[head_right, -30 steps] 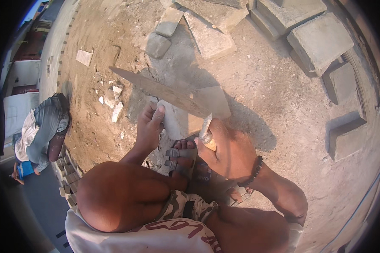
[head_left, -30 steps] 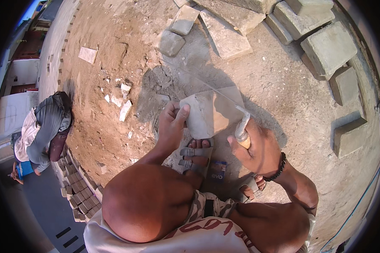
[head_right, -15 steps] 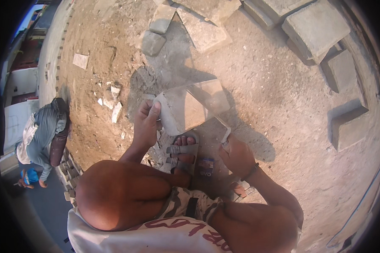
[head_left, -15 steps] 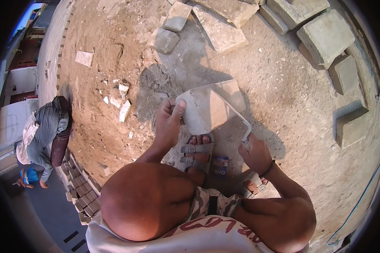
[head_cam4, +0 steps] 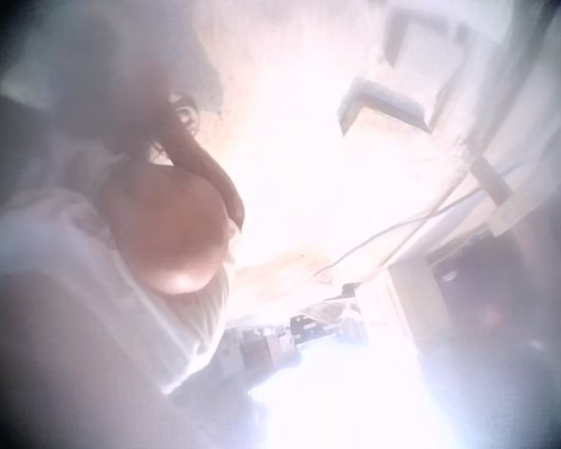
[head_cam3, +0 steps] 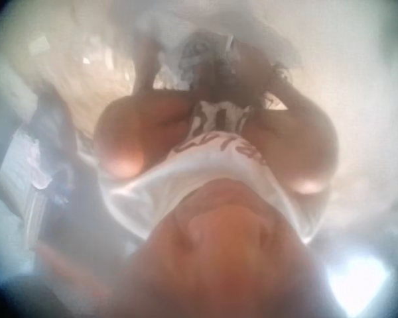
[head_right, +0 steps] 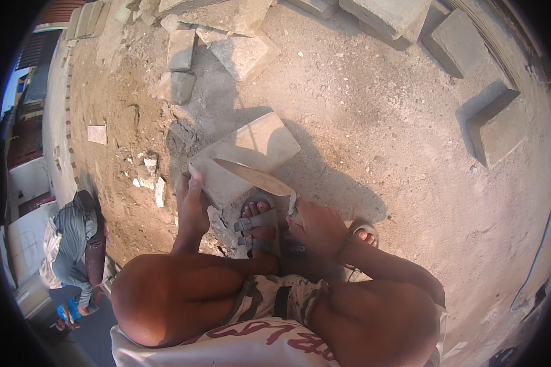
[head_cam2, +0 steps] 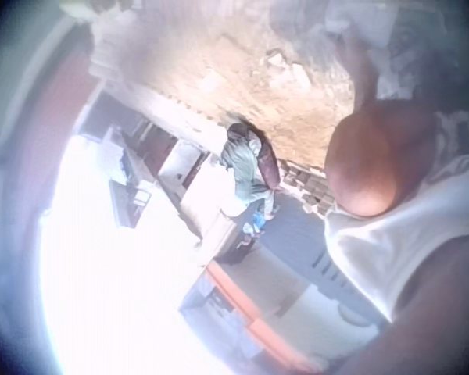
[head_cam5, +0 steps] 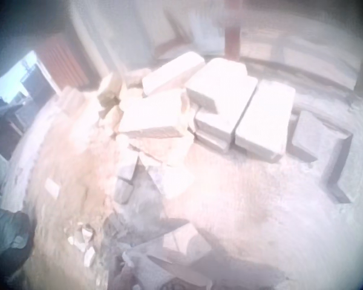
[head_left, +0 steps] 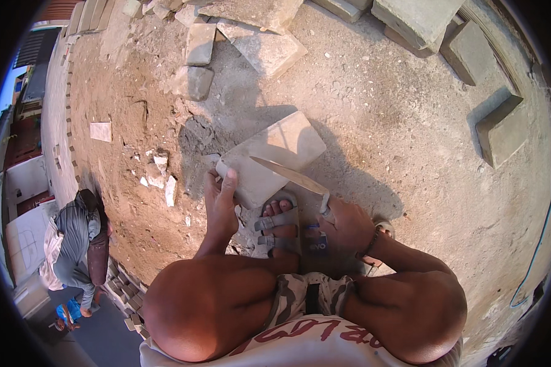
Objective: The person uses a trowel to scrape and smooth the edges of rectangular stone blocks. They repeatedly pick up blocks, scrape their surfaces and edges, and place them back down among other blocks on the ground.
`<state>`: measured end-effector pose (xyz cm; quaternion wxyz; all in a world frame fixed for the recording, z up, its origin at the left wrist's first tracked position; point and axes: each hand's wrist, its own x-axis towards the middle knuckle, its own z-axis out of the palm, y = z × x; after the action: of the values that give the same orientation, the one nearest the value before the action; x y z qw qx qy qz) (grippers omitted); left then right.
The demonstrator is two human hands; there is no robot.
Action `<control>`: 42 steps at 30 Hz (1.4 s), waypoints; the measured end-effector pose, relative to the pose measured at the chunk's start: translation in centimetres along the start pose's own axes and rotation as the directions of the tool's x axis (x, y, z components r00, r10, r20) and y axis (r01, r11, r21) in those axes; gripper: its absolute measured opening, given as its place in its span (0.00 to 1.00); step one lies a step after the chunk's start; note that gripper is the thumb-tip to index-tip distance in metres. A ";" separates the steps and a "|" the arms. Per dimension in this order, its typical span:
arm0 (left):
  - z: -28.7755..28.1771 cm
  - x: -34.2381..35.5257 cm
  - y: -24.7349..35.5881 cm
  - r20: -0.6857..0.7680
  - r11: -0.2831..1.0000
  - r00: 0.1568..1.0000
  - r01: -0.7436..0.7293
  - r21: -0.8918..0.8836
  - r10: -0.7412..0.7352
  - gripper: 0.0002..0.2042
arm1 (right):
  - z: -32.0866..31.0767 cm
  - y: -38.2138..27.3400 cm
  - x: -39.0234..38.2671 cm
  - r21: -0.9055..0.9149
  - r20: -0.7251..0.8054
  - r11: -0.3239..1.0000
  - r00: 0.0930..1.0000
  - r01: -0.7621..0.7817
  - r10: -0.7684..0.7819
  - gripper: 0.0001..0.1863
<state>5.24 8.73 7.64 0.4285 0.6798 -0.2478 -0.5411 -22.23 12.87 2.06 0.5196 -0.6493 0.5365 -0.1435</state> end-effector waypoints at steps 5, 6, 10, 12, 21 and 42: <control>0.0 -1.0 -0.1 -0.062 0.995 0.997 0.048 0.082 -0.043 0.24 | -0.9 0.7 1.9 -0.011 0.032 0.988 0.988 -0.153 0.153 0.20; 0.5 -0.7 -0.3 -0.058 0.998 0.998 0.030 0.064 -0.027 0.24 | -0.8 -0.3 1.6 -0.003 -0.008 0.995 0.995 -0.097 0.097 0.20; 0.8 -0.8 0.0 -0.053 0.993 0.995 0.090 0.076 -0.087 0.26 | 0.9 1.7 1.5 -0.231 0.035 0.969 0.995 -0.084 0.094 0.20; 0.8 -0.9 0.6 -0.045 0.995 0.997 0.071 0.068 -0.068 0.26 | -1.8 3.1 3.8 -0.172 0.058 0.952 0.962 -0.253 0.266 0.20; 0.4 0.1 -0.9 0.012 0.996 0.997 0.080 0.050 -0.080 0.27 | -2.0 2.5 4.5 -0.146 -0.010 0.971 0.982 -0.188 0.189 0.19; -6.5 2.2 -9.3 0.176 0.998 0.983 0.057 -0.019 -0.052 0.38 | -3.7 -0.7 1.7 0.533 -0.015 0.831 0.980 -0.159 0.197 0.24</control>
<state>10.85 13.77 -1.09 0.3983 0.6308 -0.2593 -0.6134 -23.94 9.46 3.58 0.6705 -0.4228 0.5518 -0.2591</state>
